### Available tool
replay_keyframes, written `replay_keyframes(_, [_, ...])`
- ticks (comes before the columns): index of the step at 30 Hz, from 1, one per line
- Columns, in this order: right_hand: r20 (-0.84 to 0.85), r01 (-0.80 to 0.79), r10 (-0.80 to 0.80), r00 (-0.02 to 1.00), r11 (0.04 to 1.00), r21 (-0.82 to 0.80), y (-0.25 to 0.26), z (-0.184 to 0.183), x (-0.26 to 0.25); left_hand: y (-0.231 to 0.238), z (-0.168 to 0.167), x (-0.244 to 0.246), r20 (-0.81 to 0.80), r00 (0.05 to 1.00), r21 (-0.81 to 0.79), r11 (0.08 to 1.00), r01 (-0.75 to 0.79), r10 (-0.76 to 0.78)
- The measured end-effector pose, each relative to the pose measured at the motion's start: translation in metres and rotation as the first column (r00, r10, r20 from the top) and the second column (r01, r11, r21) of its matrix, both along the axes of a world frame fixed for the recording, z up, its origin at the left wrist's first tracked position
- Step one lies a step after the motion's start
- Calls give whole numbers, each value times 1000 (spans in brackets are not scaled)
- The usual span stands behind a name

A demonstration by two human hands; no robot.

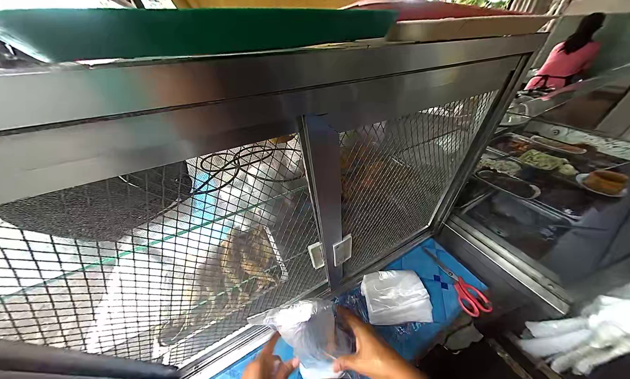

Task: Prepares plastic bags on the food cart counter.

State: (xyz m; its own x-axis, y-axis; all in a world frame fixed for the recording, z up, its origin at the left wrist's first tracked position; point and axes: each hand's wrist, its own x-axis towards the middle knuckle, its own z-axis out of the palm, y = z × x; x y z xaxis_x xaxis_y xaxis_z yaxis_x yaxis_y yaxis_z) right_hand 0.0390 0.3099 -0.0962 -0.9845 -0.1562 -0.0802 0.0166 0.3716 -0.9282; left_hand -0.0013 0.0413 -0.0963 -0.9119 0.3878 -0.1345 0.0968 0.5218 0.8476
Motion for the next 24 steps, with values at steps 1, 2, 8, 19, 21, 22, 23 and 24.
replay_keyframes(1, [-145, 63, -66, 987, 998, -29, 3, 19, 2, -4, 23, 3, -74, 994, 130, 989, -72, 82])
replay_keyframes(2, [-318, 113, -127, 940, 992, -62, 5, 43, 3, -4, 50, 6, -155, 974, 264, 957, -118, 163])
replay_keyframes(8, [-823, 1, -115, 557, 991, -137, -16, 160, 8, 33, 153, 15, -476, 812, 628, 777, 44, 338])
replay_keyframes(19, [-660, -61, -123, 741, 967, -249, -20, 156, 11, 40, 164, 27, -344, 933, 722, 666, 190, 107])
replay_keyframes(21, [-650, -53, -132, 748, 965, -257, -18, 155, 12, 43, 163, 29, -340, 929, 714, 683, 153, 148])
replay_keyframes(22, [-647, -50, -137, 750, 964, -263, -20, 154, 13, 45, 162, 29, -341, 922, 722, 679, 131, 185])
replay_keyframes(23, [-644, -46, -143, 751, 963, -267, -21, 153, 14, 47, 161, 29, -332, 916, 739, 665, 103, 227])
replay_keyframes(24, [-644, -40, -147, 750, 963, -267, -23, 151, 14, 50, 161, 30, -306, 916, 763, 642, 72, 261])
